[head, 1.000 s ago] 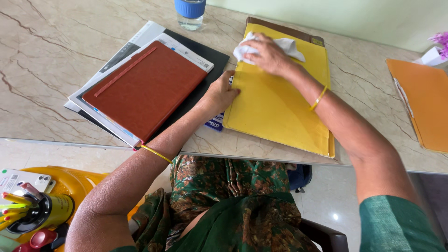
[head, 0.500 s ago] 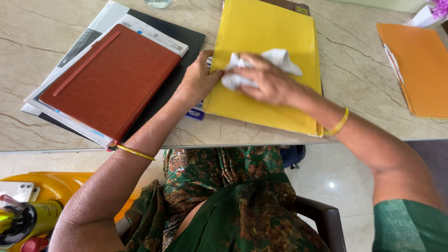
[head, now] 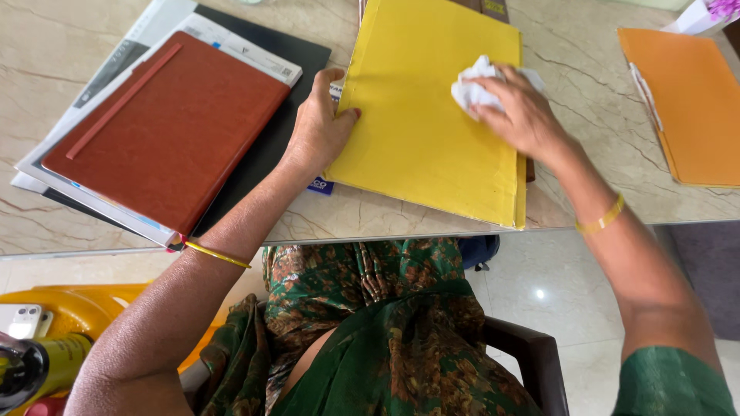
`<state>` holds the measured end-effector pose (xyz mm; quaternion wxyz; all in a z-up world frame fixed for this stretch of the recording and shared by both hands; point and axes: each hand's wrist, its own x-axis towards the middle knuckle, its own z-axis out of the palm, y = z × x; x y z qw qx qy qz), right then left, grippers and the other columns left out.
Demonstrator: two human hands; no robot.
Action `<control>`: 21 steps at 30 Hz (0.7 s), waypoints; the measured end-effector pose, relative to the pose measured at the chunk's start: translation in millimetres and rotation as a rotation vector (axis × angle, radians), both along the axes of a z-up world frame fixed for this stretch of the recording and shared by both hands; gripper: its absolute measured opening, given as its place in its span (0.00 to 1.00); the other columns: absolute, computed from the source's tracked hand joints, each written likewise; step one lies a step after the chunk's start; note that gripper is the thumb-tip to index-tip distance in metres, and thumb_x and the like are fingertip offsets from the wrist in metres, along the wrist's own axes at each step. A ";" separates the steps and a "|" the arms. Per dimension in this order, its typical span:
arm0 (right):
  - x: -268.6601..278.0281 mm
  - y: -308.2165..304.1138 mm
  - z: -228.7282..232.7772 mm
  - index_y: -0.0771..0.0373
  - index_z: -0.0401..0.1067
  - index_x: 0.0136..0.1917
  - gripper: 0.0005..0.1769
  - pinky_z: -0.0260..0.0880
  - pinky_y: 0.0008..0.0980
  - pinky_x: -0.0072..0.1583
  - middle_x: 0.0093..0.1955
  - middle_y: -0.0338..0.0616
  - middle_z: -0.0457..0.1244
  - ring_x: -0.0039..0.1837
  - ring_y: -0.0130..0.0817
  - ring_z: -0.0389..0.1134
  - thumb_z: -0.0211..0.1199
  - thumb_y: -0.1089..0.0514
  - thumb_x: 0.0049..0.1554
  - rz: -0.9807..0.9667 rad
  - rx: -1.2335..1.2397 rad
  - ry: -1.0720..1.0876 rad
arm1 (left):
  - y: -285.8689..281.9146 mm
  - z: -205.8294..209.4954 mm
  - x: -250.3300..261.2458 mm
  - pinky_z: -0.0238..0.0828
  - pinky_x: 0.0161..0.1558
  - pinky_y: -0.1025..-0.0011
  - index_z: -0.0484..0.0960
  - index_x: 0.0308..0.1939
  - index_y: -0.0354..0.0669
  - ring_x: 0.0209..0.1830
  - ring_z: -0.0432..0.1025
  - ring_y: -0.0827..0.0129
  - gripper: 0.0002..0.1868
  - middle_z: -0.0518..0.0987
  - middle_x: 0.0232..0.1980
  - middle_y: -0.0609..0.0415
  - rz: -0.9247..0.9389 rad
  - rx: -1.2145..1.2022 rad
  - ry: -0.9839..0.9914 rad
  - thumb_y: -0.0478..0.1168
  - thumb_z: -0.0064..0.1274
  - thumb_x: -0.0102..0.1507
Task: The person wipes the front and back surfaces of yellow and brown folders with a white cloth while sitting at a desk.
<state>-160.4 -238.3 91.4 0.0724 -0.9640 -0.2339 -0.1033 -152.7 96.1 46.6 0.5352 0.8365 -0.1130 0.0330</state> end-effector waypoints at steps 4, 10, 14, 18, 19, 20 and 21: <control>-92.7 34.2 -7.3 0.53 0.72 0.69 0.28 0.62 0.50 0.74 0.72 0.54 0.60 0.78 0.54 0.55 0.67 0.55 0.55 0.246 0.042 0.012 | 0.2 -6.0 2.0 0.79 0.43 0.63 0.61 0.70 0.39 0.41 0.82 0.61 0.28 0.83 0.40 0.43 -0.031 0.005 -0.012 0.35 0.53 0.67; -47.4 11.0 -8.9 0.55 0.72 0.70 0.24 0.63 0.44 0.75 0.72 0.52 0.61 0.74 0.51 0.61 0.68 0.55 0.62 0.336 0.045 -0.039 | -5.8 -5.0 0.3 0.82 0.42 0.65 0.59 0.70 0.41 0.41 0.83 0.62 0.26 0.83 0.44 0.42 -0.082 0.043 0.026 0.37 0.48 0.69; 20.2 -14.2 11.5 0.57 0.71 0.71 0.19 0.65 0.47 0.74 0.68 0.52 0.63 0.71 0.52 0.64 0.64 0.58 0.68 -0.013 0.160 0.010 | -6.8 -10.1 2.5 0.82 0.45 0.62 0.60 0.70 0.40 0.43 0.82 0.56 0.28 0.83 0.44 0.38 -0.053 0.046 -0.065 0.37 0.51 0.68; 22.2 39.3 -3.6 0.58 0.70 0.70 0.26 0.62 0.48 0.72 0.67 0.57 0.61 0.71 0.55 0.61 0.68 0.59 0.59 0.174 0.095 -0.035 | -5.2 -15.7 6.8 0.74 0.51 0.52 0.60 0.69 0.40 0.47 0.78 0.40 0.31 0.82 0.42 0.33 0.004 0.065 -0.176 0.38 0.55 0.65; 11.9 54.4 -10.3 0.56 0.70 0.71 0.27 0.61 0.47 0.73 0.67 0.57 0.61 0.73 0.55 0.60 0.68 0.59 0.58 0.246 0.079 0.019 | -5.6 -17.3 6.0 0.73 0.51 0.52 0.59 0.69 0.40 0.47 0.78 0.40 0.31 0.82 0.41 0.33 0.002 0.050 -0.149 0.38 0.55 0.65; 14.4 70.3 -11.6 0.55 0.70 0.71 0.27 0.61 0.47 0.74 0.69 0.58 0.60 0.73 0.55 0.60 0.67 0.58 0.59 0.341 0.071 0.030 | -6.1 -18.1 5.9 0.73 0.50 0.52 0.58 0.69 0.41 0.48 0.77 0.39 0.31 0.82 0.41 0.33 -0.001 0.034 -0.122 0.38 0.54 0.65; 15.0 81.7 -13.5 0.54 0.69 0.72 0.27 0.61 0.46 0.74 0.71 0.58 0.58 0.74 0.55 0.59 0.66 0.57 0.59 0.428 0.065 0.040 | -5.6 -18.1 5.8 0.73 0.50 0.51 0.58 0.70 0.41 0.48 0.77 0.39 0.32 0.82 0.41 0.33 -0.010 0.020 -0.095 0.39 0.53 0.65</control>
